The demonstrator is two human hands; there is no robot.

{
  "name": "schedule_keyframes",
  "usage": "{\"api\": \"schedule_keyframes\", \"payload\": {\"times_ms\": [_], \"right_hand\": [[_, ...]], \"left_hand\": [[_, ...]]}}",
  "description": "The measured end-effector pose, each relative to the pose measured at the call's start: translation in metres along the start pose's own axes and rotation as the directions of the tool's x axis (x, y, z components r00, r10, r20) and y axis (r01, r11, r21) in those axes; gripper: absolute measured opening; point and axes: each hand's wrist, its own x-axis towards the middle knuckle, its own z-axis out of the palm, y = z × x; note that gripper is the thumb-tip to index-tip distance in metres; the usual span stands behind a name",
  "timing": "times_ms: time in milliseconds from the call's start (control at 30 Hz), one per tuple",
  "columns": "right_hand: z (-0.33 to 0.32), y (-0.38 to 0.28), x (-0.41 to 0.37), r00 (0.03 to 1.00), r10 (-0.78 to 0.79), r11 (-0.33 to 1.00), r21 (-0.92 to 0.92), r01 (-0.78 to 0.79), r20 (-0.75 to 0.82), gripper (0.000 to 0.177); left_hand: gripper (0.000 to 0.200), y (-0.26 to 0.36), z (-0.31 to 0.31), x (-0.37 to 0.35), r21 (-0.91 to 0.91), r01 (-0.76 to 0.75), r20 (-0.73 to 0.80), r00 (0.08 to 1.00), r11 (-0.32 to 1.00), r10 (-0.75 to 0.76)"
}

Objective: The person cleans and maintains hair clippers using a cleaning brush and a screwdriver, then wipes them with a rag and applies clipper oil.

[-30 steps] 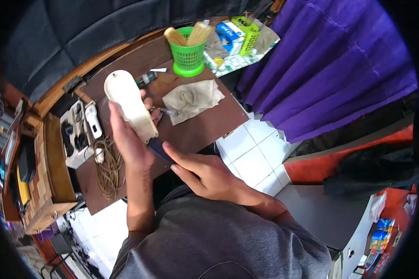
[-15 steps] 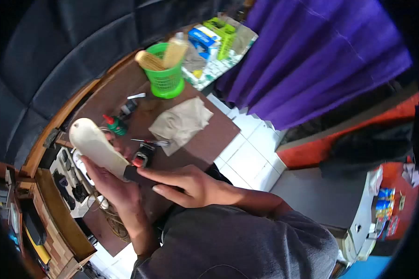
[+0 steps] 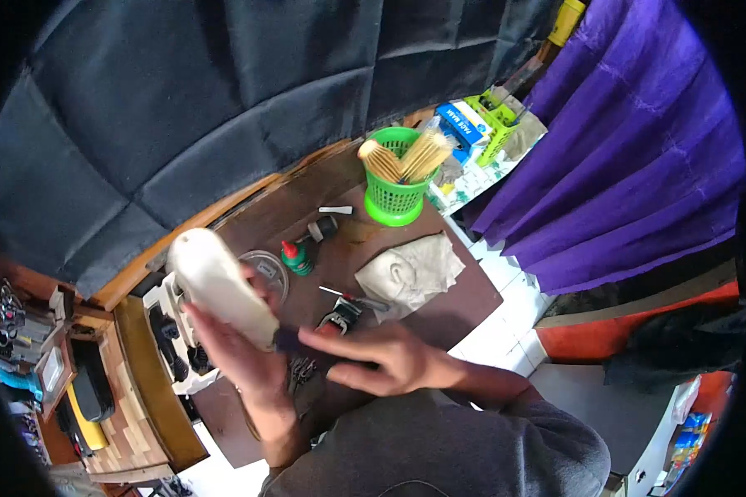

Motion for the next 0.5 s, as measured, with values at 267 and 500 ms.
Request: {"api": "schedule_keyframes", "payload": {"times_ms": [267,500], "right_hand": [[-0.024,-0.016,0.029,0.953,-0.086,0.996,-0.031,0.080,-0.291,0.057],[-0.021,-0.012,0.010,0.939,0.165,0.973,0.206,-0.104,-0.301,0.056]], "left_hand": [[0.052,-0.006,0.025,-0.035,-0.122,0.285,0.262,0.933,0.951,-0.246],[0.056,0.011,0.029,-0.043,0.052,0.265,0.039,0.963,0.963,-0.267]]}}
